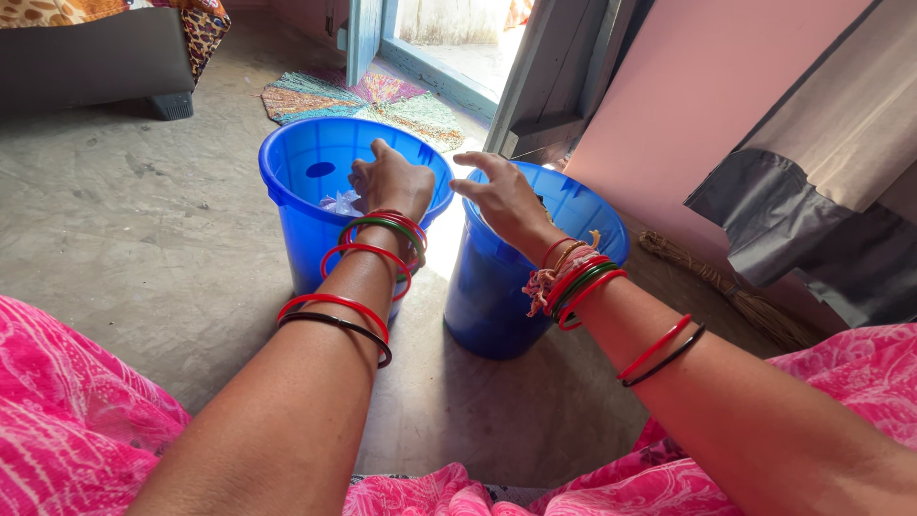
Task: The person sits on the floor and sorts small waste items by hand from one blue bucket into another. They handle various wrappers, plastic pieces, and small debris, transferring them one by one between the two containers.
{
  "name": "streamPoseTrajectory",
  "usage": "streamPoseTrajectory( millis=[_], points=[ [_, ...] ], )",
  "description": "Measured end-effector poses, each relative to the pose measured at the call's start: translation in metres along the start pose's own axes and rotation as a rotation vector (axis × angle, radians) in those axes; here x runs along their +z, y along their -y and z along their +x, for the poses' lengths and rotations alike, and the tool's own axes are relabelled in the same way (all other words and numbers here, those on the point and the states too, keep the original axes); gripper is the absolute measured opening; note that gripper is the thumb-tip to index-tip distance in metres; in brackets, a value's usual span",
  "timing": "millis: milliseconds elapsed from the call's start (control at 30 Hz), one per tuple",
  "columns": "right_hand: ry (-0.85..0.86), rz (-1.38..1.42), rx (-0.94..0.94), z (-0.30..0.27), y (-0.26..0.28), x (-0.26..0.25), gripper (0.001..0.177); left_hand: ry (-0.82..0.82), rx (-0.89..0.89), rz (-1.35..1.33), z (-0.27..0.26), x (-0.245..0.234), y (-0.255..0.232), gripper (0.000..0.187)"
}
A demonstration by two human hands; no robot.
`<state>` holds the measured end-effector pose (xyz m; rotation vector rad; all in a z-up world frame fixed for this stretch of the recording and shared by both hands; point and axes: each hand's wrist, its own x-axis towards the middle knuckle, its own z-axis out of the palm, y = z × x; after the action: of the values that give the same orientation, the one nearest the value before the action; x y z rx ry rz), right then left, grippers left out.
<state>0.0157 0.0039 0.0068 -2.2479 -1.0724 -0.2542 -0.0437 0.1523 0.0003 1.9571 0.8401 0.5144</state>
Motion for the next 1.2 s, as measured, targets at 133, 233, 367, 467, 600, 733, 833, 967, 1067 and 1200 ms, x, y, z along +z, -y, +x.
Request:
streamPoseTrajectory(
  millis=[133,233,367,467,600,733,833,967,1067,1200],
  points=[
    [-0.006,-0.082,-0.055,0.003,-0.007,0.005,0.055,0.017,0.064,0.001,-0.007,0.006,-0.001,0.082],
    [-0.011,-0.123,-0.072,0.001,-0.015,0.005,0.057,0.024,0.110,0.032,-0.009,0.011,-0.002,0.083],
    [-0.021,-0.200,-0.057,0.000,-0.024,0.006,0.061,0.035,0.140,0.045,-0.013,0.014,-0.003,0.083],
    [-0.033,-0.237,-0.034,0.002,-0.031,0.006,0.066,0.043,0.173,0.068,-0.016,0.015,-0.006,0.078],
    [-0.066,-0.260,-0.027,0.003,-0.041,0.007,0.079,0.055,0.207,0.059,-0.024,0.015,-0.014,0.078],
    [-0.073,-0.309,0.013,0.002,-0.052,0.003,0.081,0.079,0.238,0.042,-0.034,0.017,-0.023,0.081],
    [-0.081,-0.306,0.011,-0.001,-0.059,-0.002,0.079,0.088,0.267,0.030,-0.038,0.022,-0.029,0.080],
    [-0.098,-0.294,0.023,-0.006,-0.068,-0.008,0.076,0.051,0.360,0.011,-0.038,0.034,-0.032,0.067],
    [-0.104,-0.294,0.034,-0.010,-0.074,-0.011,0.074,0.038,0.416,-0.004,-0.035,0.045,-0.034,0.059],
    [-0.131,-0.254,0.042,-0.013,-0.082,-0.016,0.077,0.108,0.450,0.028,-0.031,0.054,-0.037,0.049]
  ],
)
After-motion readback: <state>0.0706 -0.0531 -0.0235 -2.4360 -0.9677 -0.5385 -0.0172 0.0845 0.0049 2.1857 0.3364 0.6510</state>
